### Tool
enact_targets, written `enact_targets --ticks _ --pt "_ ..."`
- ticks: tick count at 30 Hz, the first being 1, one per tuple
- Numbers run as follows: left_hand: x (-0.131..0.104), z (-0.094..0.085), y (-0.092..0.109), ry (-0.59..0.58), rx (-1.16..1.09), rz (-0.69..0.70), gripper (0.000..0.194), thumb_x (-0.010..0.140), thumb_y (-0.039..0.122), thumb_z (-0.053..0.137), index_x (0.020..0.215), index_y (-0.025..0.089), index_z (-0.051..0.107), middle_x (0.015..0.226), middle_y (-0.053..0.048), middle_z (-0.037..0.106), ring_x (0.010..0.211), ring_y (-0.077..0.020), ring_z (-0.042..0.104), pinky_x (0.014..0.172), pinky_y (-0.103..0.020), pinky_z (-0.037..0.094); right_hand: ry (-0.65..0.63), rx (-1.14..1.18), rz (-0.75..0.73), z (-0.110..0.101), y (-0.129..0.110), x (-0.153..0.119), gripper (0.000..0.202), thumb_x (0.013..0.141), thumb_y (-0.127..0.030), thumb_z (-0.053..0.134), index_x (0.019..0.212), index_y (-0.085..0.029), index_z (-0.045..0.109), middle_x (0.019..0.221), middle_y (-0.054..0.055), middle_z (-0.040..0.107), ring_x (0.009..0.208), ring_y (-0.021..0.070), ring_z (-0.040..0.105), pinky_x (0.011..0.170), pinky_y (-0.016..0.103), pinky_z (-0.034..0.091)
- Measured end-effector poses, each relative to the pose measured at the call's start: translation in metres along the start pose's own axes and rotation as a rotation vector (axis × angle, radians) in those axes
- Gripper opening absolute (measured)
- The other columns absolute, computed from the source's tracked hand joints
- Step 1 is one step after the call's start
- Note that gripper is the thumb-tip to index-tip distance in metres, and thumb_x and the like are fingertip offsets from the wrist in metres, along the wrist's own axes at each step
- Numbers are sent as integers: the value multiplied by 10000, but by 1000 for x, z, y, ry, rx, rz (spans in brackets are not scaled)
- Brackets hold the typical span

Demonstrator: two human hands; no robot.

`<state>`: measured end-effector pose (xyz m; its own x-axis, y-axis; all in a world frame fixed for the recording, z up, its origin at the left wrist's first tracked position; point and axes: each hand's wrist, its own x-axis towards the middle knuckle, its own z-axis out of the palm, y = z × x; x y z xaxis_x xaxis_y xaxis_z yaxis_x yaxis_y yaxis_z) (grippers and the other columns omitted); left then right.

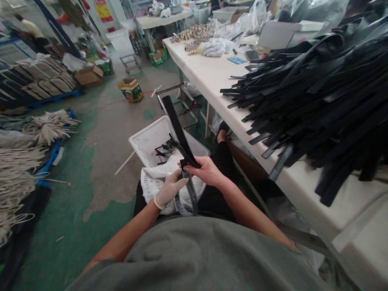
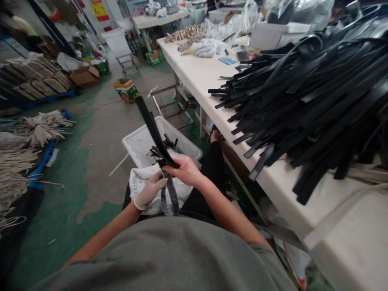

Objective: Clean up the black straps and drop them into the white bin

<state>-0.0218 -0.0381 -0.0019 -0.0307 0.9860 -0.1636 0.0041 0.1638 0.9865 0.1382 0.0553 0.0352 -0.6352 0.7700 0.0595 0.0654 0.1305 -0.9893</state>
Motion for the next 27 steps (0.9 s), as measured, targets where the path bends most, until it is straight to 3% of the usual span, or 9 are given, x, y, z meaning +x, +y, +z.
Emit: enact_targets --ticks 2,4,10,13,15,18,22,25,27 --pt "1 10 8 25 104 17 438 810 561 647 936 146 711 921 -81 731 914 -248 641 852 -346 485 -50 -165 -63 3 -11 -7 216 808 -378 694 828 -175 767 747 23 708 696 146 629 583 217 433" --pt "-2 19 9 -21 212 12 413 870 542 576 846 151 710 838 -73 724 824 -221 644 793 -323 488 -19 -278 -108 0 -22 -16 201 825 -351 688 770 -170 757 704 21 699 681 144 633 585 213 432" --pt "-26 31 -25 -295 241 -97 346 903 473 565 824 166 703 775 -47 695 733 -178 616 722 -287 463 263 -188 -140 -15 -37 -31 284 868 -399 625 869 -159 777 832 59 743 764 203 678 656 283 521" --pt "-29 21 -38 -328 45 -195 362 841 519 643 868 167 717 785 -57 689 723 -178 604 707 -285 458 330 -115 -83 -20 -32 -33 278 856 -410 633 932 -185 776 953 76 754 793 218 681 647 305 539" --pt "-22 2 -38 -269 -24 -245 446 807 593 651 864 157 729 759 -78 686 684 -182 592 662 -285 449 378 -166 -78 -25 -27 -37 248 851 -387 640 958 -207 772 1050 76 744 810 215 680 687 319 545" --pt "5 -42 -24 -78 28 -205 551 801 691 587 782 159 729 696 -96 671 597 -180 555 567 -293 411 478 -376 -145 -36 -16 -45 180 846 -339 648 914 -226 772 1011 60 743 797 199 673 740 317 533" --pt "72 -98 15 193 51 -80 573 825 681 567 887 126 697 594 -30 603 477 -123 463 480 -256 344 636 -604 -145 -49 -2 -48 200 860 -368 635 843 -214 761 707 22 679 588 149 587 612 271 483" --pt "135 -124 53 422 -7 94 468 963 516 461 1029 86 631 621 14 580 545 -92 497 587 -216 421 761 -689 -125 -56 9 -32 262 884 -414 604 862 -198 752 708 30 675 619 167 606 649 280 492" --pt "172 -135 74 482 -2 133 472 1038 417 281 1178 65 562 739 9 615 693 -86 556 725 -216 462 772 -717 -121 -61 19 -14 276 902 -408 580 927 -191 749 808 53 713 720 196 655 712 295 510"
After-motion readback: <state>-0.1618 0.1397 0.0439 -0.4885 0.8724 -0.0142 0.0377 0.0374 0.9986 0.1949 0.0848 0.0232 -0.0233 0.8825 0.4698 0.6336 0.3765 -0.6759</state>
